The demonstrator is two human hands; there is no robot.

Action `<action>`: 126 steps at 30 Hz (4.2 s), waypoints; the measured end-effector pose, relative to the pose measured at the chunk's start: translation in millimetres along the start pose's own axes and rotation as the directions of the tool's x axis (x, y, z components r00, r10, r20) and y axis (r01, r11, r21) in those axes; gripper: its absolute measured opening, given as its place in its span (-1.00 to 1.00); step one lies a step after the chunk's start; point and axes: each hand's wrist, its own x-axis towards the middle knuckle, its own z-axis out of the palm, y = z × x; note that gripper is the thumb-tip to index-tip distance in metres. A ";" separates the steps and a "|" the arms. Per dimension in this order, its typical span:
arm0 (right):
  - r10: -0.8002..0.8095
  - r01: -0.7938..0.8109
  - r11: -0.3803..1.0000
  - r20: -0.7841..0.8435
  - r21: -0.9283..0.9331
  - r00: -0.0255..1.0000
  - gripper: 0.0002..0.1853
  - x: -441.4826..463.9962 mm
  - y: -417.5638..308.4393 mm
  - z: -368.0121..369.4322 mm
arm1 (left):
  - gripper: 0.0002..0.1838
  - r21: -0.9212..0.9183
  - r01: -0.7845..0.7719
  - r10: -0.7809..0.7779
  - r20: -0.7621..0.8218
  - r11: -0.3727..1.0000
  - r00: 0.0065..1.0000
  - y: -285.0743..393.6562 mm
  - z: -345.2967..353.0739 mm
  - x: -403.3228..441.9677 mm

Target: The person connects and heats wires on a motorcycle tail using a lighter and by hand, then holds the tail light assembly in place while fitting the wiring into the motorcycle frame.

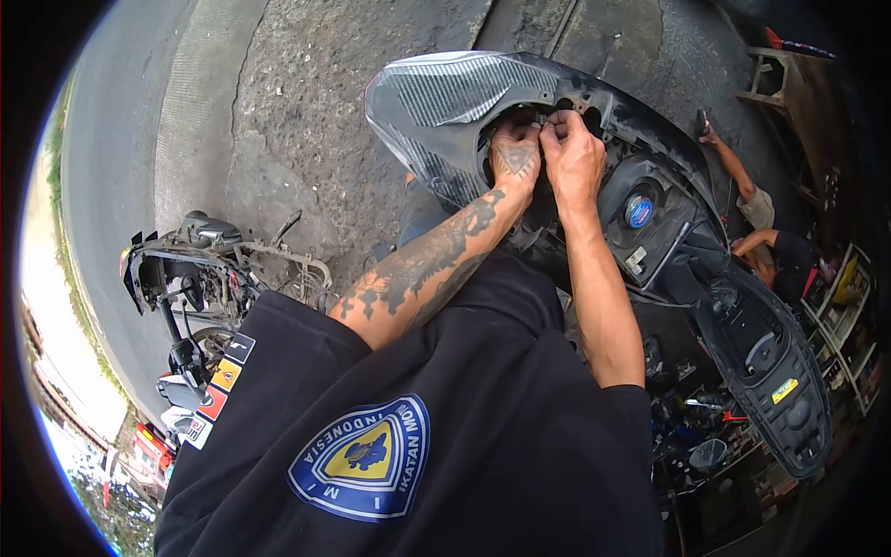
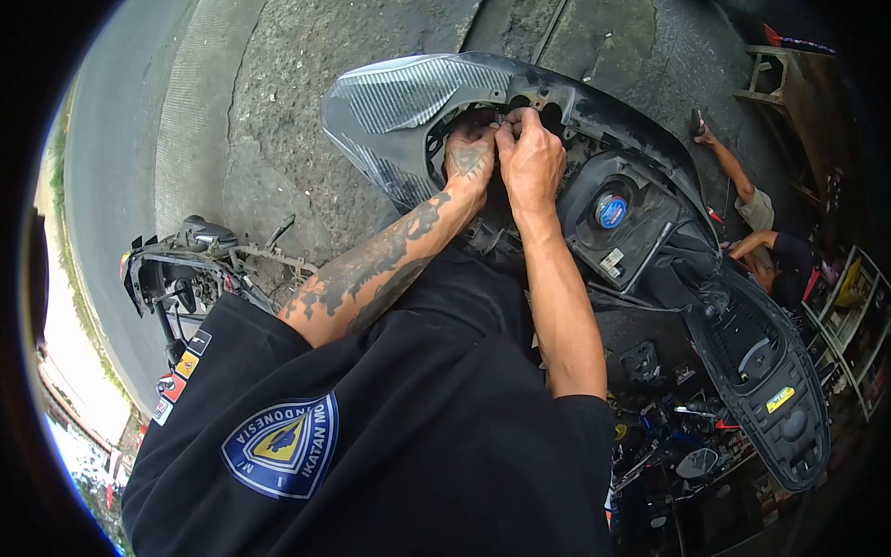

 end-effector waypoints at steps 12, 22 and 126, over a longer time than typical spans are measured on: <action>-0.027 0.029 0.996 0.033 -0.086 0.999 -0.82 1.4 -5.0 1.2 | -0.76 0.077 -0.013 0.016 -0.035 0.997 0.999 -5.7 -1.5 3.8; 0.127 -0.125 0.989 -0.019 0.081 0.992 -0.82 -6.3 -12.0 6.2 | -0.76 -0.111 0.011 -0.016 -0.040 0.994 0.999 -1.8 -0.1 0.5; -0.059 0.056 0.995 -0.037 -0.079 0.998 -0.77 -6.5 6.8 4.4 | -0.46 0.060 0.252 -0.253 0.014 0.966 0.967 16.7 -5.3 -5.7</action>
